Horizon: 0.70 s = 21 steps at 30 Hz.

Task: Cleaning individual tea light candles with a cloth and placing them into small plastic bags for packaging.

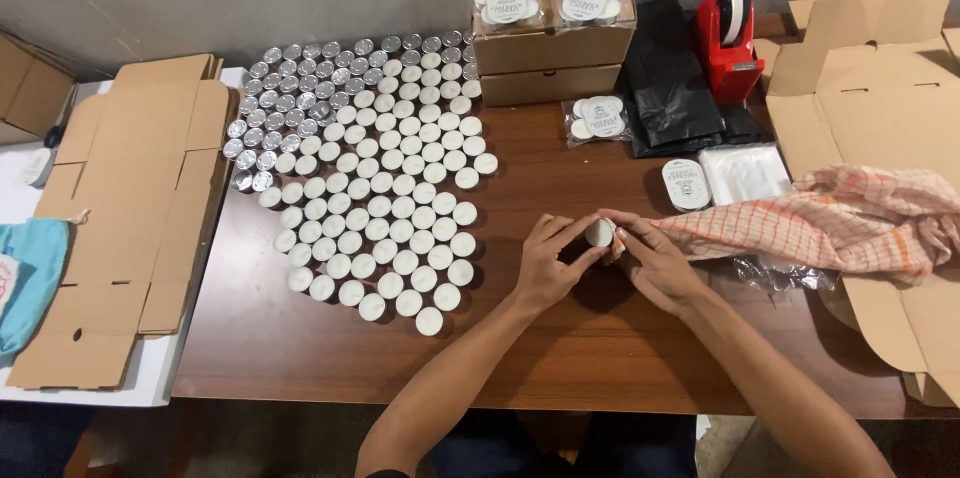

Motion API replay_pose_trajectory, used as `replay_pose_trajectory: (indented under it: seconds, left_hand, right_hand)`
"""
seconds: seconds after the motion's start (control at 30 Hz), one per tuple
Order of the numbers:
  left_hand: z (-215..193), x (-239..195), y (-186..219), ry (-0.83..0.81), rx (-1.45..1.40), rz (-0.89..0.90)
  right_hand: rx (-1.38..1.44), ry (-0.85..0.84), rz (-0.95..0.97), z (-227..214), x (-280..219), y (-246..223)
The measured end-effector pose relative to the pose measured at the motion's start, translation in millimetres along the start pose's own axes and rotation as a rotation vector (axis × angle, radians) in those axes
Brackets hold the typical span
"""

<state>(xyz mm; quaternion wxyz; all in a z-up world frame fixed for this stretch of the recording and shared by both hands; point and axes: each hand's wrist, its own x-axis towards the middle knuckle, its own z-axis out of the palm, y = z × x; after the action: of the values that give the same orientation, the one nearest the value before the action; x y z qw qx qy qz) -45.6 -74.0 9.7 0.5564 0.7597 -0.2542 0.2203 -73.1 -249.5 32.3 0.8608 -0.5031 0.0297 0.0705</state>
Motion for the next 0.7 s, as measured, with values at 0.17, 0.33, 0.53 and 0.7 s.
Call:
replay_pose_trajectory:
  seconds: [0.17, 0.33, 0.53, 0.7]
  left_hand:
    - [3, -1, -5, 0.026, -0.010, -0.003]
    - [-1, 1, 1, 0.018, -0.047, -0.011]
    - [-1, 1, 2, 0.027, -0.041, 0.013]
    - [-3, 1, 4, 0.020, -0.024, 0.013]
  right_hand:
    - [-0.068, 0.071, -0.084, -14, 7, 24]
    - [-0.119, 0.081, -0.105, 13, -4, 5]
    - [-0.110, 0.080, -0.058, 2, -1, 10]
    - [-0.007, 0.060, -0.029, -19, 6, 24]
